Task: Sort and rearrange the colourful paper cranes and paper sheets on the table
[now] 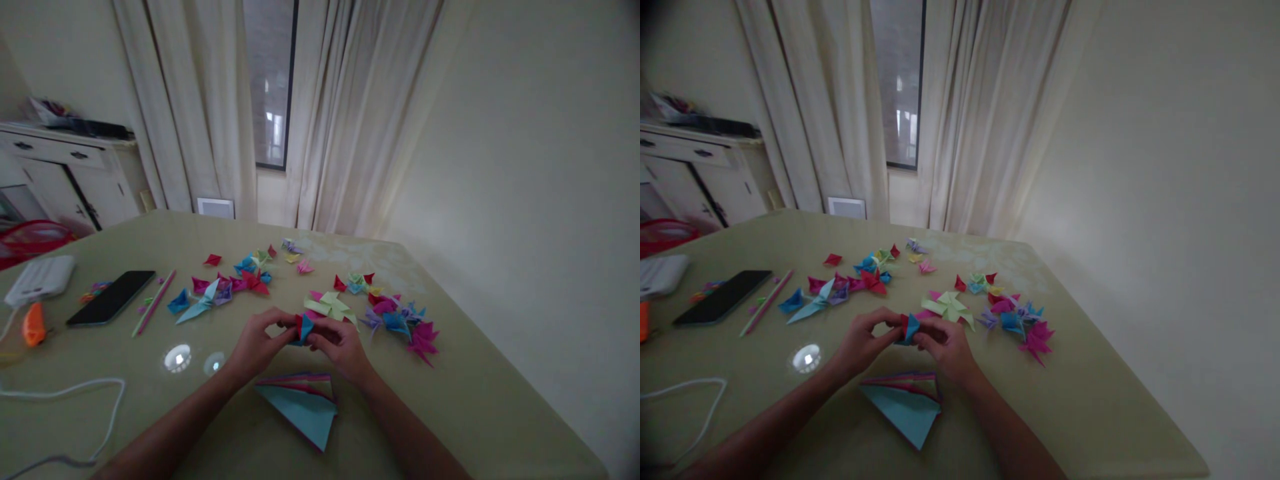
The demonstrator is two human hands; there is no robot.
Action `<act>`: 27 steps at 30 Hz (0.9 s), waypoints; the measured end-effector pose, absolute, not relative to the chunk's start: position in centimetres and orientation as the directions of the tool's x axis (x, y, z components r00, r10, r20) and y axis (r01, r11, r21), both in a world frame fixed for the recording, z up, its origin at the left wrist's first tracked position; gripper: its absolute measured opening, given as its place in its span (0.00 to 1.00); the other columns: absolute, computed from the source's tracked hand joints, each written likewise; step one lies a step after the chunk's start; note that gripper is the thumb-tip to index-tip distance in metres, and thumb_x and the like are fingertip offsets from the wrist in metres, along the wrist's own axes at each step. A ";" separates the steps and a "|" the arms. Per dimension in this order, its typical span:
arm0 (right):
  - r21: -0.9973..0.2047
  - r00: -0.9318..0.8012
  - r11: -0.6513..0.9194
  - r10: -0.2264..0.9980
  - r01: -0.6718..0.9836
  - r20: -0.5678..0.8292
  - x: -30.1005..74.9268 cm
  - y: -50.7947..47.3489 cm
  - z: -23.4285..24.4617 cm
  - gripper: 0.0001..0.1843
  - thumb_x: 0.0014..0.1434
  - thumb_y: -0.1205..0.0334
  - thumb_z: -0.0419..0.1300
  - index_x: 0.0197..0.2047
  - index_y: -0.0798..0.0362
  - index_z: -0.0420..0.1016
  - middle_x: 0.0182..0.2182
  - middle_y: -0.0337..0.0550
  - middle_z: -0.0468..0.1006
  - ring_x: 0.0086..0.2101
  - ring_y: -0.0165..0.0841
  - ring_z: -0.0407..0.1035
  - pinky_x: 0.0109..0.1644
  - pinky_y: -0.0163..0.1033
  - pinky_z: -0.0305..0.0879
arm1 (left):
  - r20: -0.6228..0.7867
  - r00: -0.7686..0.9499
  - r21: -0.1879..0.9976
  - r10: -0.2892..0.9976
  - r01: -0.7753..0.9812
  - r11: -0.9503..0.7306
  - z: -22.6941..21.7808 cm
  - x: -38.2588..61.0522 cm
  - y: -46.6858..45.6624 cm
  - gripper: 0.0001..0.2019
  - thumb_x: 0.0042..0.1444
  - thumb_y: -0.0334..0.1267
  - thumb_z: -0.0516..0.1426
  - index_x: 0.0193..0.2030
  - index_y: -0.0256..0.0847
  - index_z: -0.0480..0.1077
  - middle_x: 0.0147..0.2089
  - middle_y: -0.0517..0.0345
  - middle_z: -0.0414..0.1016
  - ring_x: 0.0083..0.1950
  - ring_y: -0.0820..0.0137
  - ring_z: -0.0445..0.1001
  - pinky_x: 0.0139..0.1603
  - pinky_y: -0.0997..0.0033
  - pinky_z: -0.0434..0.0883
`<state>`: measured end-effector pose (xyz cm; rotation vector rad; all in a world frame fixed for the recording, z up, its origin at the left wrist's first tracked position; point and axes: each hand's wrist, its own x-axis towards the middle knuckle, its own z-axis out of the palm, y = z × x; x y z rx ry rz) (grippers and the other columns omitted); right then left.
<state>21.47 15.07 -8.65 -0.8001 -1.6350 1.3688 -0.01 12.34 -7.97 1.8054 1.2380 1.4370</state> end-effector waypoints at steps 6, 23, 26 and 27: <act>-0.957 -0.413 0.289 0.873 0.010 0.259 21.2 14.6 -8.5 0.14 0.60 0.53 0.71 0.47 0.47 0.88 0.38 0.44 0.86 0.34 0.36 0.78 0.41 0.40 0.77 | 0.385 0.084 0.875 0.919 0.285 -0.392 -7.4 -0.2 12.3 0.08 0.57 0.43 0.67 0.38 0.42 0.85 0.34 0.54 0.86 0.36 0.65 0.82 0.40 0.70 0.76; -0.976 -0.437 0.189 0.873 -0.109 0.218 20.9 14.8 -8.9 0.27 0.59 0.49 0.73 0.58 0.50 0.79 0.50 0.50 0.84 0.46 0.43 0.81 0.50 0.48 0.80 | 0.482 0.274 0.753 0.832 0.355 -0.554 -7.6 0.5 11.8 0.12 0.67 0.33 0.58 0.54 0.44 0.78 0.51 0.51 0.75 0.44 0.70 0.79 0.42 0.73 0.77; -0.973 -0.382 0.230 0.897 -0.030 0.224 20.7 14.6 -8.9 0.23 0.61 0.50 0.71 0.56 0.50 0.79 0.47 0.50 0.84 0.43 0.42 0.81 0.48 0.48 0.81 | 0.439 0.265 0.782 0.858 0.358 -0.511 -8.0 0.8 11.5 0.12 0.69 0.36 0.56 0.55 0.45 0.76 0.54 0.51 0.71 0.43 0.71 0.80 0.37 0.76 0.78; -0.969 -0.368 0.246 0.899 -0.025 0.238 20.7 14.6 -9.0 0.21 0.62 0.50 0.70 0.55 0.50 0.80 0.46 0.49 0.84 0.42 0.42 0.81 0.48 0.48 0.81 | 0.414 0.246 0.808 0.876 0.343 -0.478 -8.0 0.9 11.5 0.12 0.69 0.38 0.56 0.56 0.46 0.75 0.56 0.50 0.71 0.45 0.70 0.81 0.35 0.76 0.78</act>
